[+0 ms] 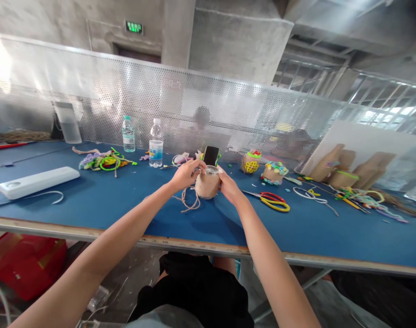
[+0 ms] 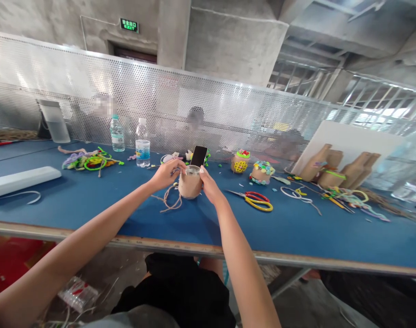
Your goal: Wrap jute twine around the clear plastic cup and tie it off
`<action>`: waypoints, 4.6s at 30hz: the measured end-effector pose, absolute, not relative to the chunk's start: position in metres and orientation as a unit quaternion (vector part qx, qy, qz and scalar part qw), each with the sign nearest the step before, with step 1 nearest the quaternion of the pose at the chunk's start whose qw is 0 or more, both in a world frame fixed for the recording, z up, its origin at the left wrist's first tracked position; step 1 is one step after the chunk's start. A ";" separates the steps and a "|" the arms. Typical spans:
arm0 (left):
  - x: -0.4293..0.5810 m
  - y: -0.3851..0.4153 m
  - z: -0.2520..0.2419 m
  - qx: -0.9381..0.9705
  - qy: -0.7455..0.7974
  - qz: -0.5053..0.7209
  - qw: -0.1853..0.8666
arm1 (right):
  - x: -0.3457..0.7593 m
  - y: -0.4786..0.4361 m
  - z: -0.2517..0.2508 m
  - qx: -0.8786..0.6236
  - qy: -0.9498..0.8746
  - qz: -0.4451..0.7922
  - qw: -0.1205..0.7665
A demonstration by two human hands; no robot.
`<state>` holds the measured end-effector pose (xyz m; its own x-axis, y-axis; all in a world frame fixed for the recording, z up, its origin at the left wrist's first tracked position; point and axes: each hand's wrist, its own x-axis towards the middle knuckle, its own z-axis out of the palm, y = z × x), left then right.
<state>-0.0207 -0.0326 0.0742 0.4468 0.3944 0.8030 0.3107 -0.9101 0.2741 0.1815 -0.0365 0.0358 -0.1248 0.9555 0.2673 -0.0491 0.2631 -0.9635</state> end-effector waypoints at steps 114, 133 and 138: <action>-0.021 -0.016 0.069 0.868 0.139 0.476 -0.012 | 0.187 -0.051 0.062 -0.362 -0.626 0.446 0.528; -0.022 -0.013 0.061 0.869 0.175 0.463 0.018 | 0.170 -0.052 0.054 -0.427 -0.595 0.331 0.594; -0.024 -0.015 0.064 0.883 0.178 0.434 0.026 | 0.176 -0.050 0.056 -0.421 -0.573 0.360 0.604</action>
